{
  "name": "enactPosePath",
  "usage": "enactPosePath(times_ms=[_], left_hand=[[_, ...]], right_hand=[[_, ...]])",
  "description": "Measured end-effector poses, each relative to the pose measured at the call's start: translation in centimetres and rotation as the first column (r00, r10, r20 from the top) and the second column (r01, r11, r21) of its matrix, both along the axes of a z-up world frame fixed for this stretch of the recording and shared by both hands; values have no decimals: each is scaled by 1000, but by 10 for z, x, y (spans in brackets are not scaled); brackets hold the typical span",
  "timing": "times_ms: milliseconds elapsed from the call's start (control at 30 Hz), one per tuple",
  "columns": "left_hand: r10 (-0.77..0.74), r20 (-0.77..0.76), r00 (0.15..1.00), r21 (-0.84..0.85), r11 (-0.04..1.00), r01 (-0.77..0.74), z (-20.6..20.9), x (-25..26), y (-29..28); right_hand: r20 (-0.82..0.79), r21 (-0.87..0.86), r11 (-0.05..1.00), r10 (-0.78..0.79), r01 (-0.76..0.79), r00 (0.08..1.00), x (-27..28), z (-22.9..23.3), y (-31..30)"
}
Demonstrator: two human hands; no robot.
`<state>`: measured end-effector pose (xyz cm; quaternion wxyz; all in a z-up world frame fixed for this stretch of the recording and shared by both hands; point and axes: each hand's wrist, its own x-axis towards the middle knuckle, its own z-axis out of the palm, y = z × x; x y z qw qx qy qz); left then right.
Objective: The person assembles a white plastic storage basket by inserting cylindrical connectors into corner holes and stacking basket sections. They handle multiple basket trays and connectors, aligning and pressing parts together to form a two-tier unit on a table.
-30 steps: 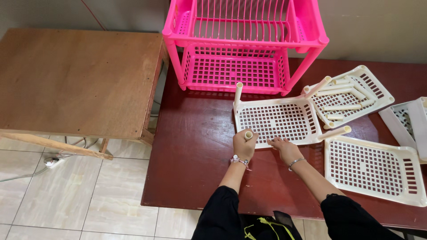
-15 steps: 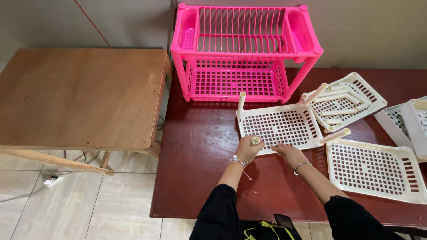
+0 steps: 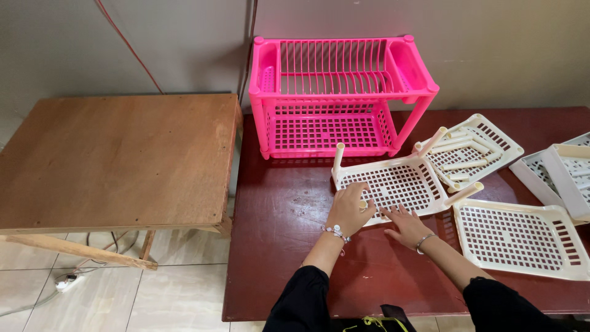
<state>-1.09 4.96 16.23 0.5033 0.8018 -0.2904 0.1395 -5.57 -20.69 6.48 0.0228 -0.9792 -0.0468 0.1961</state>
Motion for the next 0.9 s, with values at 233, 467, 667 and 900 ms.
enactPosePath(times_ms=[233,467,667,900], left_hand=[[88,334,938,143,979,-143,38,3,-18],[-87,448,890,366,926,-94,51,-36,-62],[-129,365,922,322,947,5,47,-45,-115],[-313,147,938,418,879,228,-10,-65,-192]], right_hand=[[429,73,989,82,-126,899,-2,58,-4],[711,-166,982,182,-90,680,-29,147,1],[848,-157,987,121,27,517,-54,187,-24],[848,247,961,-276,123,452,-74,140,-142]])
